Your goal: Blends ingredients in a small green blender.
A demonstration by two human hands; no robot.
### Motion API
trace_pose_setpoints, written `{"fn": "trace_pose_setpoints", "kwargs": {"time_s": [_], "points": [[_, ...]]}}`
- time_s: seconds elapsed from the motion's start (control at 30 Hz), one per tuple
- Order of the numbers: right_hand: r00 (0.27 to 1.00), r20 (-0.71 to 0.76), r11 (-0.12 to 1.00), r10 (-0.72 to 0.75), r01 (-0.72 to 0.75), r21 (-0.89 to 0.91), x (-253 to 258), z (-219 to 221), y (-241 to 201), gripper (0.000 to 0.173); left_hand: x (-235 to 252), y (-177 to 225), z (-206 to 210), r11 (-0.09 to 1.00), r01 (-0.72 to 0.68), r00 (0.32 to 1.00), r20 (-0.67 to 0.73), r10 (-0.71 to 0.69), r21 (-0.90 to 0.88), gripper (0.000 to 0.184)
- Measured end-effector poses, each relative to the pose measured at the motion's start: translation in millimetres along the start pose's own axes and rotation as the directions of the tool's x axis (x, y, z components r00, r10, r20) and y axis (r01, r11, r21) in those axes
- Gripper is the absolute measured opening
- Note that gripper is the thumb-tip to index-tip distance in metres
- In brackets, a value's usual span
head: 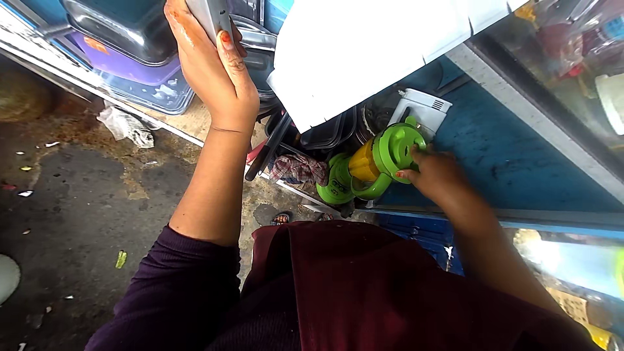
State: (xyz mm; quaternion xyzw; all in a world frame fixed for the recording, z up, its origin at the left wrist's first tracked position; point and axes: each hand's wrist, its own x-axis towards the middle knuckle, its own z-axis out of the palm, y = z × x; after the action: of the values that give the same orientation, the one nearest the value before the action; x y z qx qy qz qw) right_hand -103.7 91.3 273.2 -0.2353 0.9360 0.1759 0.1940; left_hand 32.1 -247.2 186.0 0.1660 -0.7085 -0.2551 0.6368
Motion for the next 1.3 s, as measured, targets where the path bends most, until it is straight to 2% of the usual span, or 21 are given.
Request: {"fn": "trace_pose_setpoints", "kwargs": {"time_s": [0.5, 0.63, 1.3], "points": [[1.000, -0.007, 1.000, -0.005, 0.005, 0.003, 0.3, -1.5, 0.1, 0.076, 0.0, -0.6, -0.5, 1.000, -0.010, 1.000, 0.008, 0.010, 0.020, 0.059], [0.998, -0.064, 1.000, -0.018, 0.019, 0.018, 2.2, 5.8, 3.8, 0.076, -1.0, -1.3, -0.5, 1.000, -0.010, 1.000, 0.007, 0.010, 0.023, 0.059], [0.999, 0.011, 0.999, 0.032, -0.032, 0.016, -0.1, -2.9, -3.5, 0.077, -2.9, -1.9, 0.4, 0.999, 0.020, 1.000, -0.002, -0.020, 0.041, 0.059]]}}
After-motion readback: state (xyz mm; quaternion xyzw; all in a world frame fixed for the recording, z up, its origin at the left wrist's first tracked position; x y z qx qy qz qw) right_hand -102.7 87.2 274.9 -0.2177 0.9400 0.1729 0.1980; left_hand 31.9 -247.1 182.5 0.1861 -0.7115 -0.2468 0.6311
